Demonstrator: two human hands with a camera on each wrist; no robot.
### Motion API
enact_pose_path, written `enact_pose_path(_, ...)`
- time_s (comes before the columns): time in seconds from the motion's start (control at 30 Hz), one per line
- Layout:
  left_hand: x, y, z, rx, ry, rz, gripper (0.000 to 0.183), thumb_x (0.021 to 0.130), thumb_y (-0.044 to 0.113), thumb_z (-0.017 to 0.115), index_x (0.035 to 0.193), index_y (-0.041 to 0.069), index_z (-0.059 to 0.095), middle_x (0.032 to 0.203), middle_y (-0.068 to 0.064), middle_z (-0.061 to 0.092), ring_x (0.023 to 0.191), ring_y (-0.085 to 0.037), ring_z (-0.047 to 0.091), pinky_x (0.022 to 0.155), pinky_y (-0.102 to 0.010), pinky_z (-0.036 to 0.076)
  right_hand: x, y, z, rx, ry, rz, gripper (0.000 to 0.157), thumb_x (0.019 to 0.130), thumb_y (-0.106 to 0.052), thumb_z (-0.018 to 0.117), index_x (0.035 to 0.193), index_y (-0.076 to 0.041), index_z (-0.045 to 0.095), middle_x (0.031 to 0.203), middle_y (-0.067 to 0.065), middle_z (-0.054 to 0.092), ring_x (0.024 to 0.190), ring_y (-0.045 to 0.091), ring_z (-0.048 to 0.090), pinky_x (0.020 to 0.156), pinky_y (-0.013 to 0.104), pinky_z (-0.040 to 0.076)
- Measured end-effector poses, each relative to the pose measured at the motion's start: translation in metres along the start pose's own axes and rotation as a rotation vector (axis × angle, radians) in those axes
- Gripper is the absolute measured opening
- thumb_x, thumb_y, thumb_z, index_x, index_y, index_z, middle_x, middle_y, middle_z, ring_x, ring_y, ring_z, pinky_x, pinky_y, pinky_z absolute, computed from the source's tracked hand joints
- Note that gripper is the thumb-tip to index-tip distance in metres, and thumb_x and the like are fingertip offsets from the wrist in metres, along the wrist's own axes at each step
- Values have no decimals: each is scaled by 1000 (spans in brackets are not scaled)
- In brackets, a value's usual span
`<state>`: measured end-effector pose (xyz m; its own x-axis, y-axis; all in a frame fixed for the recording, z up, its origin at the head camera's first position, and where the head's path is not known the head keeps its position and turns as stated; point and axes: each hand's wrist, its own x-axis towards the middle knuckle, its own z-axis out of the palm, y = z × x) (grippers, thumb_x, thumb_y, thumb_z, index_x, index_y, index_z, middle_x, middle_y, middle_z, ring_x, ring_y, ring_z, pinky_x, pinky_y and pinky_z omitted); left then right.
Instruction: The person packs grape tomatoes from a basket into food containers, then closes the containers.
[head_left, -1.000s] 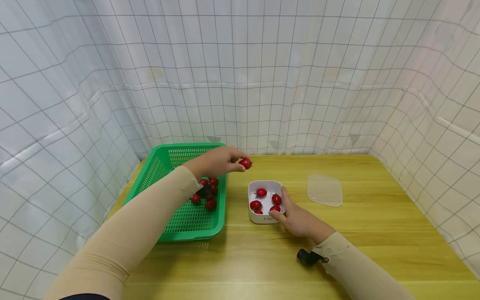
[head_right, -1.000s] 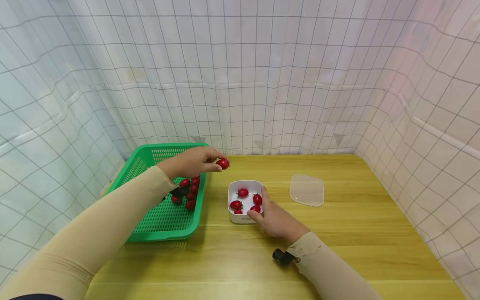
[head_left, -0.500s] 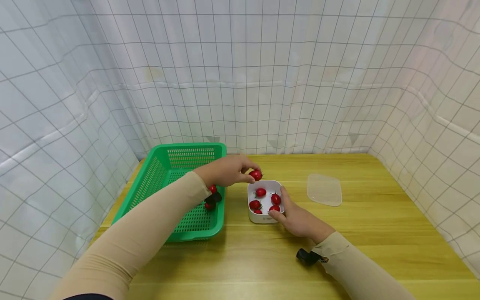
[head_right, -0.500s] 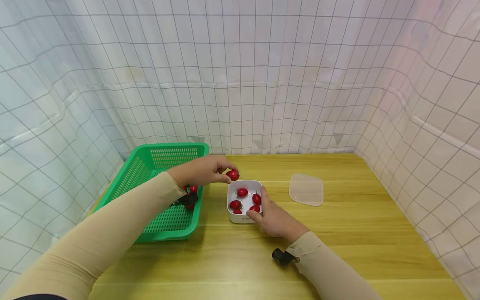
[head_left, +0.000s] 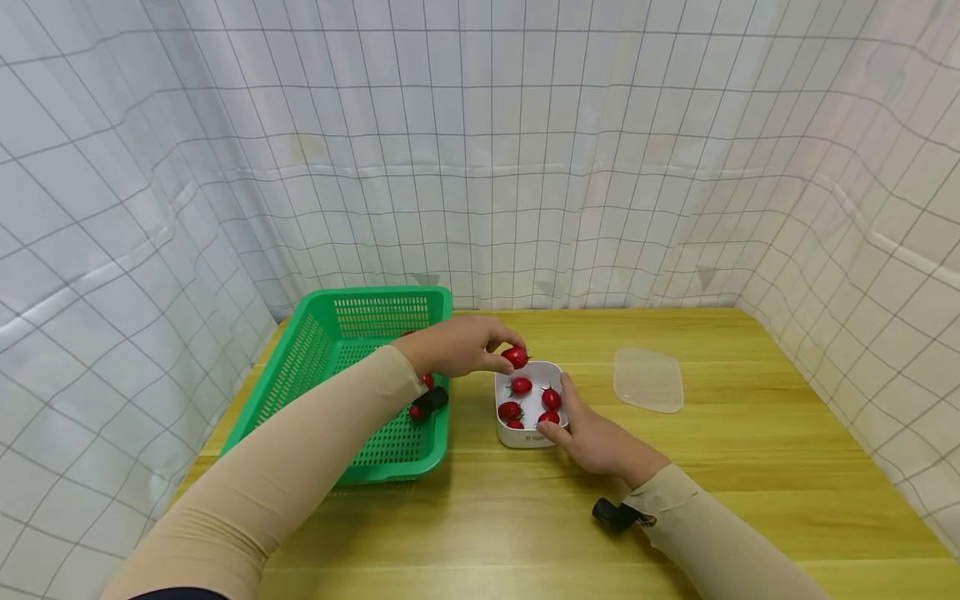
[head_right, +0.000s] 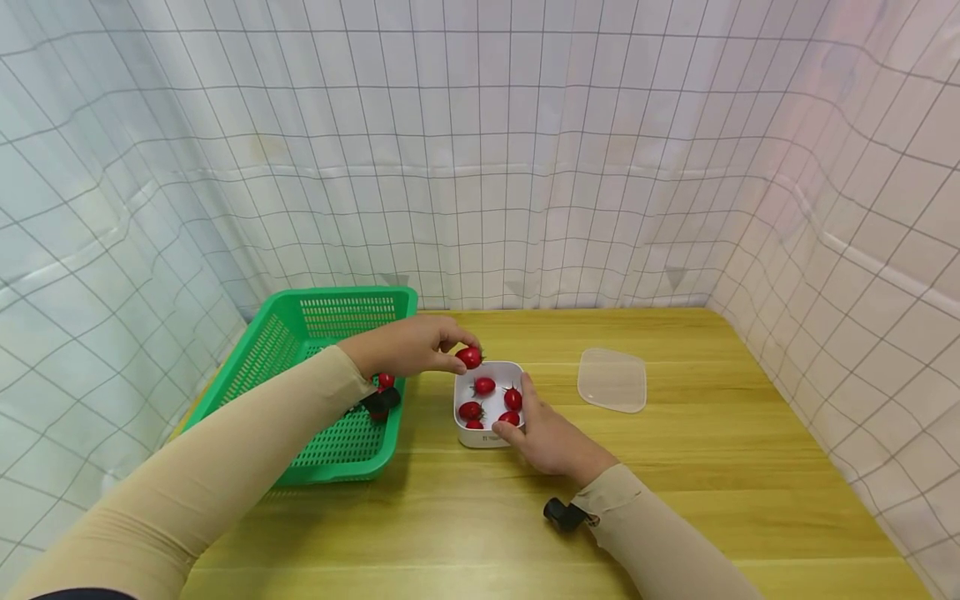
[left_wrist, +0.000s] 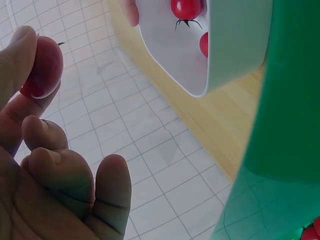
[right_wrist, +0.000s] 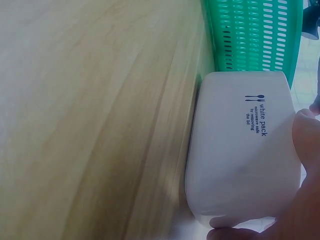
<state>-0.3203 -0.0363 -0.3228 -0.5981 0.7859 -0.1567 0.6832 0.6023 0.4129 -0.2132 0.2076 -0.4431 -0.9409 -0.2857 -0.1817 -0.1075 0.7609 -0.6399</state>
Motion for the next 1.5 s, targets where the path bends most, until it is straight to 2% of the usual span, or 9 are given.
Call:
enact_pose_path(0.47,1,1,-1,-4,-11,16,35,103,36,69,136,26,70,93,0,61,81,-17,55,68,-29,47,-1,-1,0,7,-6,-4,99,109,-50,51,166,-2,-14,175,26,8,159,45,26,128,61,24)
enact_pose_path(0.83,4,3,0,32,-18,12,40,103,40,68,141,27,67,97,1,63,83,-18,58,69,-31,50,0,3,1,1,-6,-6,101,109,-53,50,166,-2,-15,175,25,8,159,44,26,129,60,24)
enact_pose_path(1.13,6,6,1,40,-21,19,36,104,36,69,138,27,69,96,0,62,82,-19,57,67,-30,48,-1,0,-1,1,-8,-11,101,109,-54,50,166,-1,-15,175,25,6,159,44,24,129,60,23)
enact_pose_path(1.5,6,10,-1,18,-44,7,43,103,40,68,144,26,65,96,1,63,81,-17,57,69,-30,50,0,2,0,0,-5,-20,101,108,-53,50,166,0,-14,175,25,4,160,44,23,128,62,23)
